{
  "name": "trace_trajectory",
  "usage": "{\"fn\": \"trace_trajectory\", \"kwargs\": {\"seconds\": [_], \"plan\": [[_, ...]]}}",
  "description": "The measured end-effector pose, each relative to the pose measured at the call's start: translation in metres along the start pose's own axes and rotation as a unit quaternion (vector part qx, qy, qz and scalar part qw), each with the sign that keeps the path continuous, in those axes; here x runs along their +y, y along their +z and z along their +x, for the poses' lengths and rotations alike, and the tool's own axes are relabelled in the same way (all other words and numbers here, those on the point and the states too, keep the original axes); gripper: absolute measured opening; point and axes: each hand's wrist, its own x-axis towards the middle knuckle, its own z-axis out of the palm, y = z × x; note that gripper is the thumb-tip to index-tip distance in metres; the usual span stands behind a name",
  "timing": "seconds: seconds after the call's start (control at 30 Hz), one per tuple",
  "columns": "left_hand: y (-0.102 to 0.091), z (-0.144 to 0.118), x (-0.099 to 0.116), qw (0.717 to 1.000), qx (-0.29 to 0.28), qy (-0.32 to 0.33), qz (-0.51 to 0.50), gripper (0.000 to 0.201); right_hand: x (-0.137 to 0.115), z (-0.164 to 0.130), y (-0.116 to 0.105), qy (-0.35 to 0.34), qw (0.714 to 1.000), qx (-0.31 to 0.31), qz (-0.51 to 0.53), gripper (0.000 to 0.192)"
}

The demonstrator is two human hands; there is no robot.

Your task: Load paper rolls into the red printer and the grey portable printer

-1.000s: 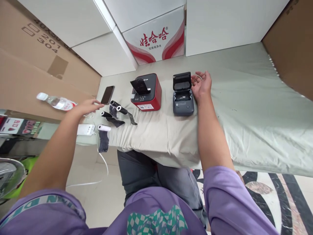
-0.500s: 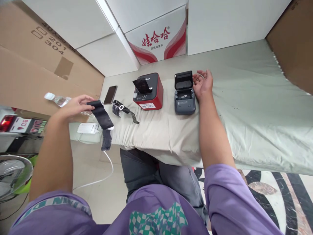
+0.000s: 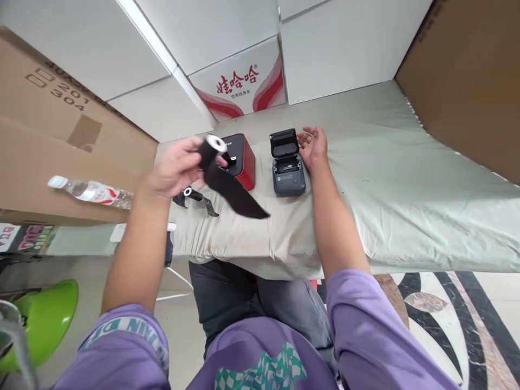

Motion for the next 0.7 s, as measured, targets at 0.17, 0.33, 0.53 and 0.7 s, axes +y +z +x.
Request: {"fn": "trace_trajectory", "kwargs": {"seconds": [0.17,0.33,0.53,0.7], "plan": [[0.086,0.057,-0.015,0.99,-0.097,0.1,0.022,0.029,0.0,0.0,0.0,0.015,1.0,-0.016,0.0,0.06],[0.143,0.097,-0.041,0.985,-0.089,0.141,0.033,0.031,-0.002,-0.003,0.003,0.042,0.999,-0.005,0.033,0.058],[0.149,0.105,-0.035,0.967,-0.039,0.193,0.162,0.036,-0.003,-0.006,0.003,0.061,0.996,-0.007,0.057,0.058],[0.154,0.11,-0.03,0.942,-0.051,0.184,0.274,0.03,-0.005,-0.007,0.004,0.071,0.995,-0.009,0.071,0.056]]}}
